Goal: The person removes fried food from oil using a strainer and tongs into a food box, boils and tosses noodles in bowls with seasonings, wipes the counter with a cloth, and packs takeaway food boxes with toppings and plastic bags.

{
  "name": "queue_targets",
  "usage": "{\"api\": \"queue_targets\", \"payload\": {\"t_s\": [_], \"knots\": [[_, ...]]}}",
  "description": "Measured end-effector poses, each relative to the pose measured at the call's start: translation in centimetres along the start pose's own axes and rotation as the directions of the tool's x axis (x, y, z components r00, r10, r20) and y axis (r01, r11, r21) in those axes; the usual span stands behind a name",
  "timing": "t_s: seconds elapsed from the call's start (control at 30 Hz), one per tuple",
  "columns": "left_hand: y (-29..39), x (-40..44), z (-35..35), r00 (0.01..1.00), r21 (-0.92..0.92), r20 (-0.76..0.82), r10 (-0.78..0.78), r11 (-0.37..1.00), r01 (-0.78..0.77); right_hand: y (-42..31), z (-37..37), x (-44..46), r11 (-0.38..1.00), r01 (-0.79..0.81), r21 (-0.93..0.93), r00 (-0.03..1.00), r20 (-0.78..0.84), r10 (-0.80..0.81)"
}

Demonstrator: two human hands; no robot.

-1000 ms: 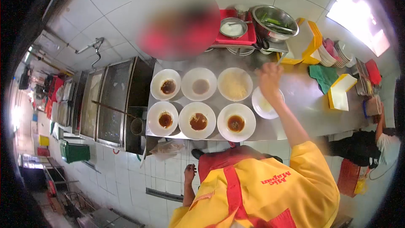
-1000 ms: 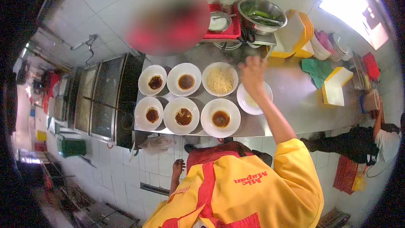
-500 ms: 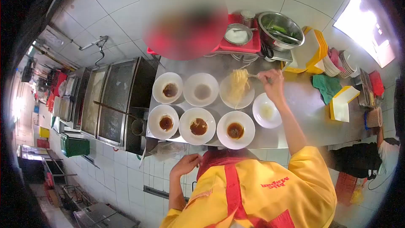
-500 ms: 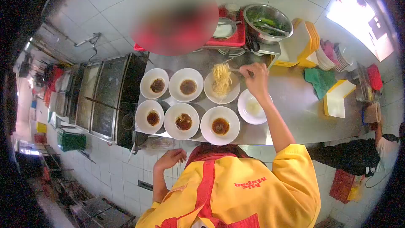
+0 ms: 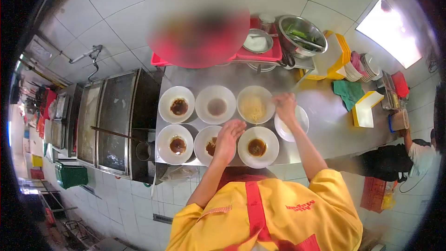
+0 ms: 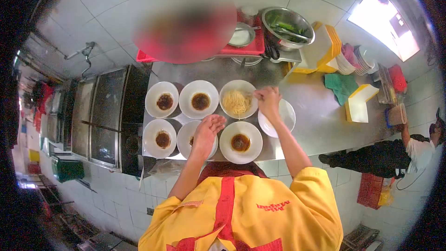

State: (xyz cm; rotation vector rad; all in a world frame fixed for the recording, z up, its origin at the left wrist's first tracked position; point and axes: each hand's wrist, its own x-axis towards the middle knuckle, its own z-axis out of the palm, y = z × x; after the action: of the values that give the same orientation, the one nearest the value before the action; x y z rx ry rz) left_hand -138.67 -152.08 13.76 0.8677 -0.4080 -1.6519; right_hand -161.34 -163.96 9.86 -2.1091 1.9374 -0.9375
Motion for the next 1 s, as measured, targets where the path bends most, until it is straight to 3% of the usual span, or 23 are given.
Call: {"api": "queue_targets", "payload": {"t_s": [0.03,0.1,0.2,0.23,0.27,0.37,0.43,0.47,0.53,0.67,0.73,0.77,0.8,0.83,0.87,0.93,1.0], "knots": [[0.1,-0.3,-0.3,1.000,-0.004,-0.003,-0.010,1.000,0.010,0.0,-1.0,0.6,1.000,-0.006,-0.006,1.000,0.007,0.007],[0.1,-0.9,-0.8,0.997,0.036,0.050,0.064,0.997,-0.066,-0.1,-4.2,2.5,0.984,-0.032,0.176,0.999,0.017,0.030],[0.0,-1.0,-1.3,0.993,0.129,0.081,0.081,0.987,-0.091,-5.1,-9.8,4.0,0.991,-0.040,0.127,0.999,-0.022,0.043],[0.0,-0.9,-1.5,0.994,0.124,0.081,0.079,0.988,-0.089,-5.0,-10.0,4.0,0.968,0.017,0.251,0.996,-0.084,0.005],[0.0,-0.8,-1.7,0.994,0.142,0.077,0.084,0.985,-0.094,-4.6,-9.7,3.8,0.969,0.018,0.246,0.997,-0.082,0.002],[0.1,-0.6,-2.0,0.995,0.160,0.068,0.075,0.983,-0.085,-2.8,-7.3,2.1,0.953,-0.096,0.286,0.995,0.002,0.099],[0.2,-1.0,-2.3,0.996,0.163,0.062,0.057,0.984,-0.066,-2.7,-6.6,0.6,0.990,0.030,-0.140,0.998,0.061,-0.021],[0.4,-1.0,-2.3,0.996,0.186,0.066,0.059,0.980,-0.071,-2.5,-6.9,0.4,0.989,0.036,-0.143,0.998,0.065,-0.027],[0.5,-0.9,-2.6,0.996,0.206,0.061,0.070,0.975,-0.081,-4.3,-8.2,0.9,0.820,0.122,-0.560,0.982,-0.053,-0.183],[0.3,-0.7,-2.5,0.996,0.253,0.073,0.054,0.965,-0.071,-6.3,-6.3,0.6,0.708,0.248,-0.661,0.957,0.056,-0.284],[0.2,-0.9,-2.5,0.996,0.260,0.082,0.037,0.964,-0.057,-4.9,-3.3,-0.6,0.891,0.199,-0.409,0.954,0.288,-0.081],[0.2,-0.9,-2.6,0.993,0.246,0.108,0.047,0.967,-0.072,-3.2,-2.2,-0.8,0.889,0.204,-0.410,0.953,0.290,-0.085],[0.3,-0.9,-2.8,0.990,0.230,0.130,0.060,0.969,-0.089,-0.8,-1.4,-0.8,0.980,0.027,-0.196,0.965,0.262,0.026],[0.6,-1.1,-3.0,0.990,0.228,0.124,0.064,0.969,-0.091,0.8,-1.2,-0.7,0.987,-0.158,0.034,0.954,0.262,0.143],[0.9,-1.4,-3.1,0.990,0.242,0.121,0.070,0.965,-0.098,1.4,-1.9,-0.2,0.987,-0.154,0.036,0.953,0.268,0.138],[1.2,-1.6,-3.2,0.990,0.254,0.115,0.080,0.961,-0.108,0.8,-4.6,1.3,0.941,-0.193,0.279,0.976,0.156,0.154],[1.2,-1.6,-3.0,0.991,0.270,0.100,0.094,0.956,-0.118,-1.1,-7.3,2.6,0.963,-0.118,0.243,0.990,0.110,0.094]]}}
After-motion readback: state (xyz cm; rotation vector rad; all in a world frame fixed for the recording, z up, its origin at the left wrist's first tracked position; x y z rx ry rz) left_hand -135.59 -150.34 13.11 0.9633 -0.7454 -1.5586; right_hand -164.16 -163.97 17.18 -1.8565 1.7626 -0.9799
